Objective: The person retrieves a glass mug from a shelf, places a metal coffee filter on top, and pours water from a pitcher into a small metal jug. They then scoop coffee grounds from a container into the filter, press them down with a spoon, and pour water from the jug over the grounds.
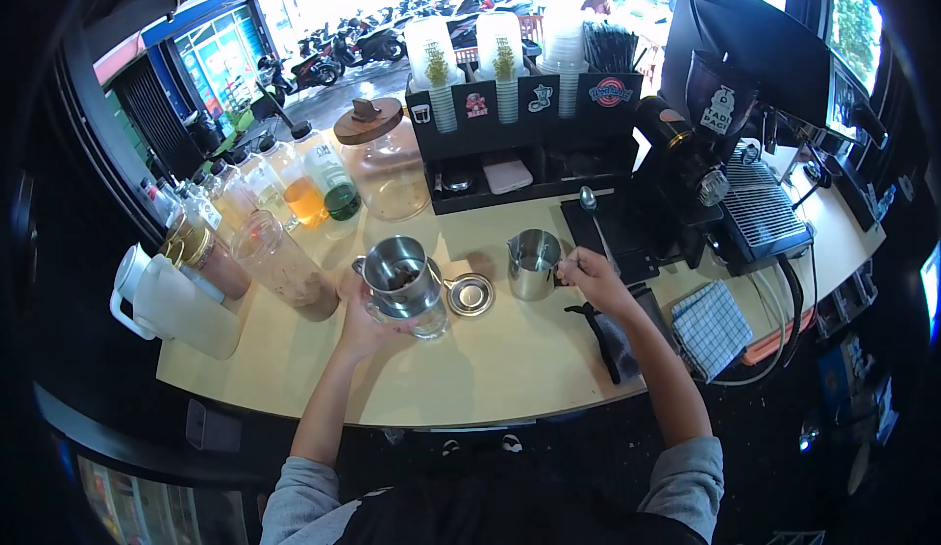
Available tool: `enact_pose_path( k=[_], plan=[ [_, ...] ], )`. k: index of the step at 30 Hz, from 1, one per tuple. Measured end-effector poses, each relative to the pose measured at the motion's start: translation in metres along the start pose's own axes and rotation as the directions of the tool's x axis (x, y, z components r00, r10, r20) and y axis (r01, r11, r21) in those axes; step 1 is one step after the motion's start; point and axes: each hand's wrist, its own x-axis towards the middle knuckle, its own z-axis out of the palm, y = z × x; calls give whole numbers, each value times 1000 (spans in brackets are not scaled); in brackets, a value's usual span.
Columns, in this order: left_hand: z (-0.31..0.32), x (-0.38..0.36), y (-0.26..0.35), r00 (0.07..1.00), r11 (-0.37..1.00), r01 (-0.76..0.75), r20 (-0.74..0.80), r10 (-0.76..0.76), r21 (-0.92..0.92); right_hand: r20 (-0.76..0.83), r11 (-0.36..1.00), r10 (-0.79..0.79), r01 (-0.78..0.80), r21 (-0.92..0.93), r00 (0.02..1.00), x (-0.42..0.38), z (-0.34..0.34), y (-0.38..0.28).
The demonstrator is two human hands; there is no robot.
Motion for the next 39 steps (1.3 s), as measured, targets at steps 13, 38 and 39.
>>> enact_pose_path(
  k=[13, 38, 39],
  plan=[
    [-31, -8, 20, 986, 992, -125, 109, 127, -19, -108, 925, -27, 65, 373, 994, 8, 27, -61],
    [-55, 48, 80, 872, 723, -427, 37, 487, 543, -4, 965, -184, 182, 189, 983, 43, 70, -178],
    [-58, 47, 77, 894, 742, -397, 46, 445, 540, -5, 969, -187, 185, 162, 982, 44, 71, -178]
  ],
)
